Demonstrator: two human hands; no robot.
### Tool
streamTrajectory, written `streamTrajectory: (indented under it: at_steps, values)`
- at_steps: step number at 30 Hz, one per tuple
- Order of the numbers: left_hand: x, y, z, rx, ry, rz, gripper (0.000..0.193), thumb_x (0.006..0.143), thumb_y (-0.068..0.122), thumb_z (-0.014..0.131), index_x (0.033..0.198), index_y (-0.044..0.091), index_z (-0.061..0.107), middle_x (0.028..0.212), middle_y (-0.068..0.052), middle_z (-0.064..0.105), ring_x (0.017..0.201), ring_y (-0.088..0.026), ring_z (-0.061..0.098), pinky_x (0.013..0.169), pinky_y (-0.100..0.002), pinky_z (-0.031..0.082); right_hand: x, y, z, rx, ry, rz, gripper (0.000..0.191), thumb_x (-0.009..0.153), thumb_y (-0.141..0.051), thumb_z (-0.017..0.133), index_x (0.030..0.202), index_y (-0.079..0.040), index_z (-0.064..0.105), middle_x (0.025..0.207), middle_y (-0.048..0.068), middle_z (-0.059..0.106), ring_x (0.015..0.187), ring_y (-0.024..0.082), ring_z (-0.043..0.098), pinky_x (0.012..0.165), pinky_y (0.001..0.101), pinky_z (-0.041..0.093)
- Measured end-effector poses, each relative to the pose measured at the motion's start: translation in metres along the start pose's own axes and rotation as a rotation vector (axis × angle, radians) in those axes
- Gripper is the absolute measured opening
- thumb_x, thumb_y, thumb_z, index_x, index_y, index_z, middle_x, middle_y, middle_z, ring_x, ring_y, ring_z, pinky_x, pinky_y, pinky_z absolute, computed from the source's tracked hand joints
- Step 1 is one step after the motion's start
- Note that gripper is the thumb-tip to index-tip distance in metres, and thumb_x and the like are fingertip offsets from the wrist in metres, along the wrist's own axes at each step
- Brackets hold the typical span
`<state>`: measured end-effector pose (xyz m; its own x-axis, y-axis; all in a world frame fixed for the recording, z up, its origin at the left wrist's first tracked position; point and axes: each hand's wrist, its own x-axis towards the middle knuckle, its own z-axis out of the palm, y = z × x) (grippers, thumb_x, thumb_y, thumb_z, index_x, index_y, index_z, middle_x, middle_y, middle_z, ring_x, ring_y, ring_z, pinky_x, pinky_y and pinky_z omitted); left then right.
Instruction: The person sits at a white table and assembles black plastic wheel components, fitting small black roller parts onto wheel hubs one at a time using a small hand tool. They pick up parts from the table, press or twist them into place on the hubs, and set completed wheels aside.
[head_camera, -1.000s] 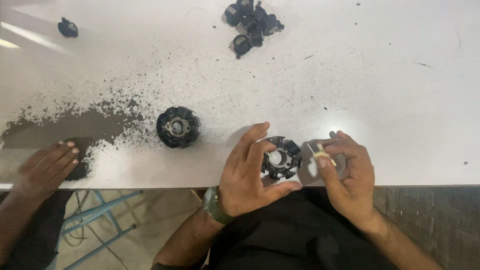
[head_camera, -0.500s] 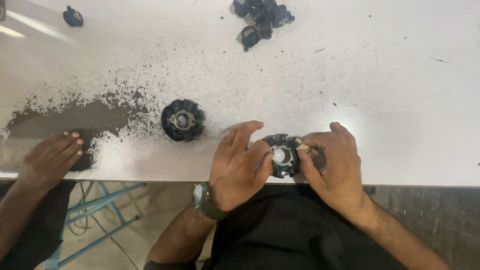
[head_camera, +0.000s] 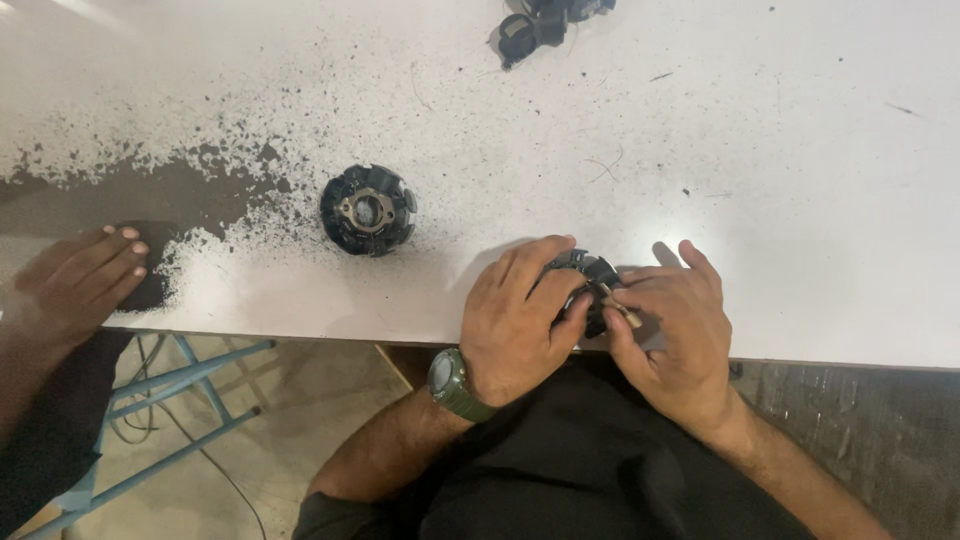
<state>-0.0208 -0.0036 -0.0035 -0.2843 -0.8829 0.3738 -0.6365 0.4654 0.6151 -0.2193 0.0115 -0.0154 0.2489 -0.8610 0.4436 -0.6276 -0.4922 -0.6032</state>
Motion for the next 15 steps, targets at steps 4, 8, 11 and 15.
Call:
streamTrajectory:
  at_steps: [4, 8, 11, 15]
  values:
    - [-0.0080, -0.0018, 0.0047, -0.026, 0.042, -0.034, 0.024, 0.085, 0.014, 0.079, 0.106, 0.008, 0.068, 0.134, -0.009, 0.062, 0.122, -0.031, 0.063, 0.098, -0.044, 0.053, -0.0025, -0.0006, 0.0025, -0.079, -0.005, -0.037, 0.031, 0.084, -0.005, 0.081, 0.108, -0.009, 0.062, 0.106, 0.008, 0.071, 0.111, 0.027, 0.067, 0.123, 0.0558, 0.036]
    - [-0.0094, -0.0019, 0.0065, -0.031, 0.066, -0.052, 0.021, 0.085, 0.013, 0.080, 0.103, 0.009, 0.071, 0.134, -0.007, 0.062, 0.121, -0.029, 0.063, 0.097, -0.042, 0.054, -0.0048, -0.0013, 0.0043, -0.096, 0.003, -0.047, 0.034, 0.082, -0.003, 0.082, 0.109, -0.010, 0.062, 0.106, 0.007, 0.069, 0.110, 0.026, 0.067, 0.123, 0.0559, 0.036]
    - [-0.0086, -0.0031, 0.0070, -0.043, 0.070, -0.066, 0.019, 0.085, 0.012, 0.080, 0.102, 0.010, 0.072, 0.133, -0.006, 0.063, 0.121, -0.029, 0.063, 0.098, -0.042, 0.054, -0.0057, -0.0020, 0.0043, -0.107, -0.002, -0.050, 0.036, 0.082, -0.003, 0.082, 0.110, -0.010, 0.062, 0.104, 0.007, 0.069, 0.109, 0.026, 0.067, 0.122, 0.0563, 0.036]
    - [-0.0074, -0.0042, 0.0073, -0.034, 0.103, -0.016, 0.019, 0.085, 0.010, 0.080, 0.101, 0.010, 0.071, 0.135, -0.008, 0.061, 0.128, -0.030, 0.059, 0.104, -0.043, 0.053, -0.0051, -0.0051, 0.0036, -0.106, 0.023, -0.061, 0.036, 0.083, -0.001, 0.082, 0.111, -0.011, 0.063, 0.104, 0.006, 0.069, 0.108, 0.025, 0.067, 0.123, 0.0557, 0.038]
